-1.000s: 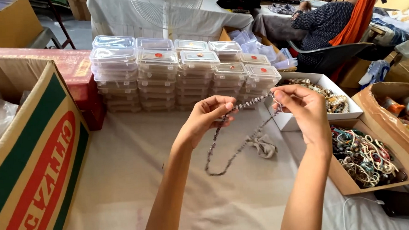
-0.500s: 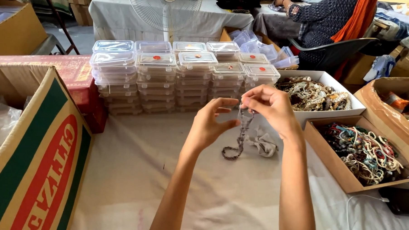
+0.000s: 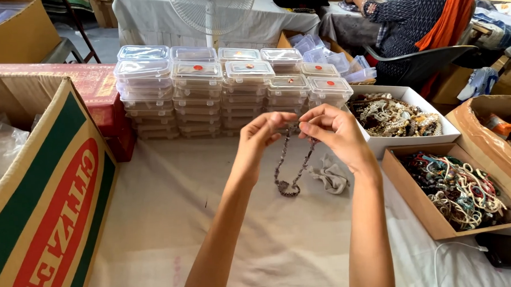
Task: Packing beaded jewelry necklaces into small plastic bags and containers.
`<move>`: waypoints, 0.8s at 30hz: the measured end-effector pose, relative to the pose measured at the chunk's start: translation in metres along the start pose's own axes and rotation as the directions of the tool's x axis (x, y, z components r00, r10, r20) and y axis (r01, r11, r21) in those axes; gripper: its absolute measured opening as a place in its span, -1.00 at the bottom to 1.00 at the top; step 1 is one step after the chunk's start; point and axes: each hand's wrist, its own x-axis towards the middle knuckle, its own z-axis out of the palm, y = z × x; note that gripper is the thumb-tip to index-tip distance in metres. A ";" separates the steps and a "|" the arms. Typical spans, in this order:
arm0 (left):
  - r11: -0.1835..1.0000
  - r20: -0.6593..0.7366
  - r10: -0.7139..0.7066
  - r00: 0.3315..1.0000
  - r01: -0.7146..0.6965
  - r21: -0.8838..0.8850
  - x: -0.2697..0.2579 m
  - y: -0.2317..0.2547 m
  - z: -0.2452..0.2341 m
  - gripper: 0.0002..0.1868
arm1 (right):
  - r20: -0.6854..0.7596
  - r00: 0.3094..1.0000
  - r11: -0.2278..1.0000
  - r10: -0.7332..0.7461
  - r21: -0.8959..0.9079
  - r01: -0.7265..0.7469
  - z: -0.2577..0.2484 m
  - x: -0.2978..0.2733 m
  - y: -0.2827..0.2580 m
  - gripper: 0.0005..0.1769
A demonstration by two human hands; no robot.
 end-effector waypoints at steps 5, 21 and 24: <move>0.993 0.016 -0.110 0.994 0.111 -0.033 0.000 0.014 -0.010 -0.69 | 0.035 0.999 0.999 0.033 -0.027 -0.032 -0.002 0.004 0.007 -0.74; 0.989 -0.193 0.025 0.981 0.005 0.150 0.009 0.004 -0.018 -0.69 | 0.039 0.980 0.981 0.193 -0.032 -0.192 0.013 0.018 0.022 -0.67; 0.981 -0.173 -0.084 0.981 0.111 0.157 0.011 0.002 -0.033 -0.69 | 0.041 0.994 0.995 0.098 -0.002 -0.098 0.006 0.015 0.016 -0.69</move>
